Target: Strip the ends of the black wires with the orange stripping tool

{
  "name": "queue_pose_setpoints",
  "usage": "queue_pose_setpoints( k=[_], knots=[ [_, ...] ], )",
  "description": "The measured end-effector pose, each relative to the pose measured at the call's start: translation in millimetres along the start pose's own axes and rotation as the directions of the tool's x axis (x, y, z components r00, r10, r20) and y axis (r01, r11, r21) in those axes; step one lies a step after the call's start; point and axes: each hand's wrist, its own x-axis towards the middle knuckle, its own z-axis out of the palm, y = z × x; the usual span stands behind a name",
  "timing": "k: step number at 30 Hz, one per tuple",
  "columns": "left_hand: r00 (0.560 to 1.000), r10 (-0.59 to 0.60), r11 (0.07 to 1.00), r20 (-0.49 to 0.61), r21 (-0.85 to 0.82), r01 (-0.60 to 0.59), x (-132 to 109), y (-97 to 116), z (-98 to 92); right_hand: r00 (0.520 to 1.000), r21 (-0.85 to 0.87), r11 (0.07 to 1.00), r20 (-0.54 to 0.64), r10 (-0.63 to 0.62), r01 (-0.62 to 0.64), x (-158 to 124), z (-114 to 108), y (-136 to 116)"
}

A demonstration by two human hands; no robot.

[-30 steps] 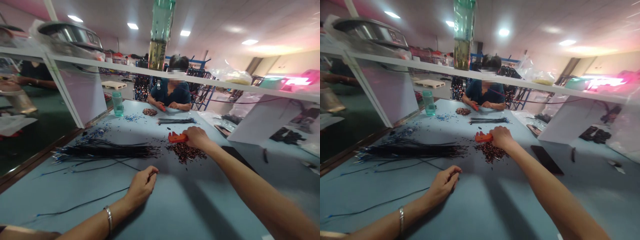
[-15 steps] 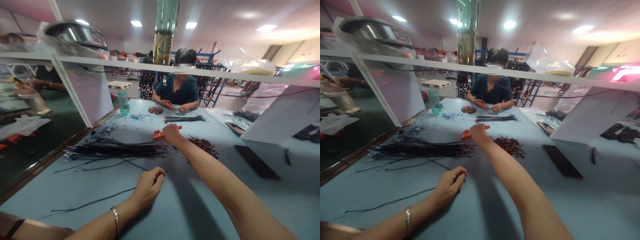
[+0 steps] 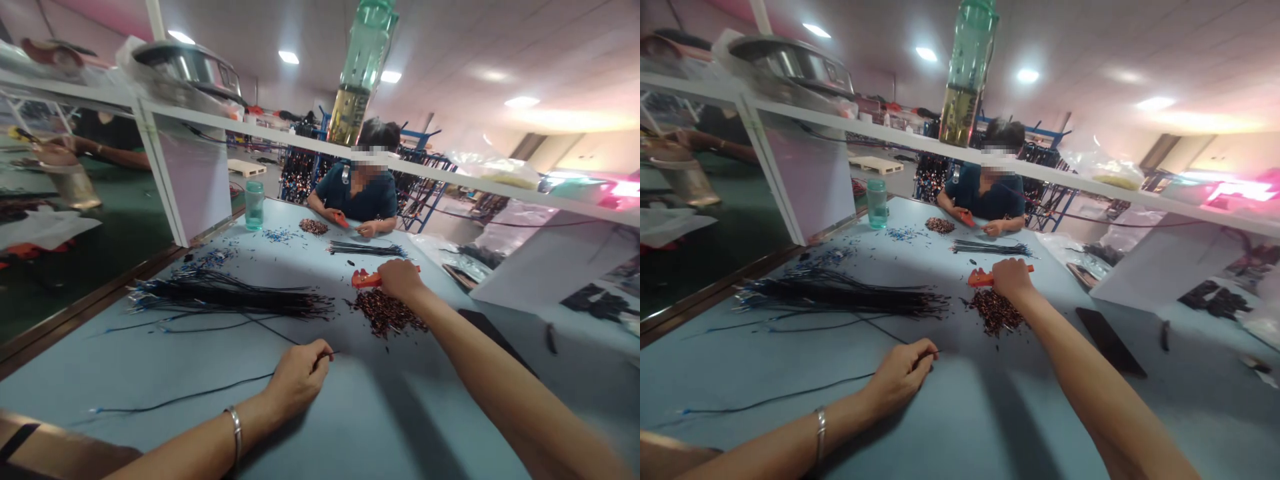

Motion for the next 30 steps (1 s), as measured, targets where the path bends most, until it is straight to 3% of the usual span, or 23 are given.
queue_pose_setpoints(
  k=[6, 10, 13, 18, 23, 30],
  knots=[
    [1.0, -0.016, 1.0, 0.007, -0.024, 0.016, -0.4, -1.9, -0.2, 0.997, 0.089, 0.993, -0.004, 0.081, -0.08, 48.1, 2.0, -28.7],
    [1.0, -0.022, 0.999, 0.013, -0.038, 0.022, -0.4, -2.9, -0.2, 0.998, 0.133, 0.989, 0.018, 0.067, -0.069, 51.3, 11.5, -43.7],
    [1.0, -0.009, 0.999, 0.022, -0.042, 0.01, 0.7, -3.7, -0.5, 0.998, 0.128, 0.99, 0.043, 0.054, -0.059, 33.3, 20.3, -32.4],
    [0.999, 0.028, 0.999, 0.03, -0.028, -0.027, 1.4, -3.0, -1.6, 0.991, 0.101, 0.991, 0.107, 0.079, -0.089, -0.1, 26.2, 11.5],
    [0.999, 0.019, 1.0, 0.036, 0.014, -0.019, 0.9, -1.5, -2.1, 0.982, 0.116, 0.98, 0.121, 0.145, -0.159, 7.1, 21.9, 31.3],
    [0.997, -0.05, 0.992, 0.067, -0.112, 0.057, 0.5, -0.9, -1.9, 0.991, 0.207, 0.971, 0.071, 0.111, -0.123, 64.6, 13.9, -15.3]
  ],
)
